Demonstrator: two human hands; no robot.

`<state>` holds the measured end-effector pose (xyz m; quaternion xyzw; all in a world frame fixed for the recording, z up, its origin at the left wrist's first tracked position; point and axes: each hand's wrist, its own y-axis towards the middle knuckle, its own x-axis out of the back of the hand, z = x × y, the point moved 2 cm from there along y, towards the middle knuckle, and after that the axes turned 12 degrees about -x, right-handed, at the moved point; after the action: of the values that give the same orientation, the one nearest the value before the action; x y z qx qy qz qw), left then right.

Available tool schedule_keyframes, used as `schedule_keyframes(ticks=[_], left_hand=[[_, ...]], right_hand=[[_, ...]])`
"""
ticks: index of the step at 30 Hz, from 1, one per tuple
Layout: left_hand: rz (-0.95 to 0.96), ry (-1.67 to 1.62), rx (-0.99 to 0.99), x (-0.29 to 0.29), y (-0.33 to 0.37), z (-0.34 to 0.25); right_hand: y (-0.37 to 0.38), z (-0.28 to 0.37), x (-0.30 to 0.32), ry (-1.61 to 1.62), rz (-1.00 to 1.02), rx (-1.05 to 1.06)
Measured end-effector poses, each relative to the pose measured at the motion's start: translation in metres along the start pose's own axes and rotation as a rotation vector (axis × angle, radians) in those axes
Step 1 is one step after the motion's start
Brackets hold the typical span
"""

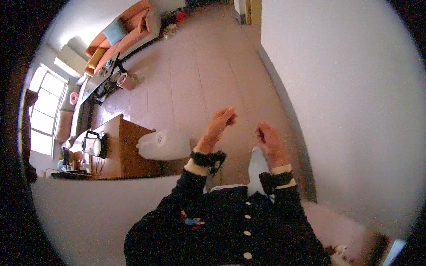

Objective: The person picks up a pair of slippers and walks to the bathroom. They place the slippers in a basin, turn on the tap, and scrub them with a brush. They then add liquid detergent to the basin and continue scrubbing the slippers.

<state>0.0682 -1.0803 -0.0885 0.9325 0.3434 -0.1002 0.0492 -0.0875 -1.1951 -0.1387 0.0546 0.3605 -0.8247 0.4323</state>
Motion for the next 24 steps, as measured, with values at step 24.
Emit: schedule_keyframes(ticks=[24], left_hand=[[-0.591,-0.158,-0.038,0.301,0.497,0.032]], right_hand=[[0.625,0.297,-0.2,-0.356,0.351,-0.276]])
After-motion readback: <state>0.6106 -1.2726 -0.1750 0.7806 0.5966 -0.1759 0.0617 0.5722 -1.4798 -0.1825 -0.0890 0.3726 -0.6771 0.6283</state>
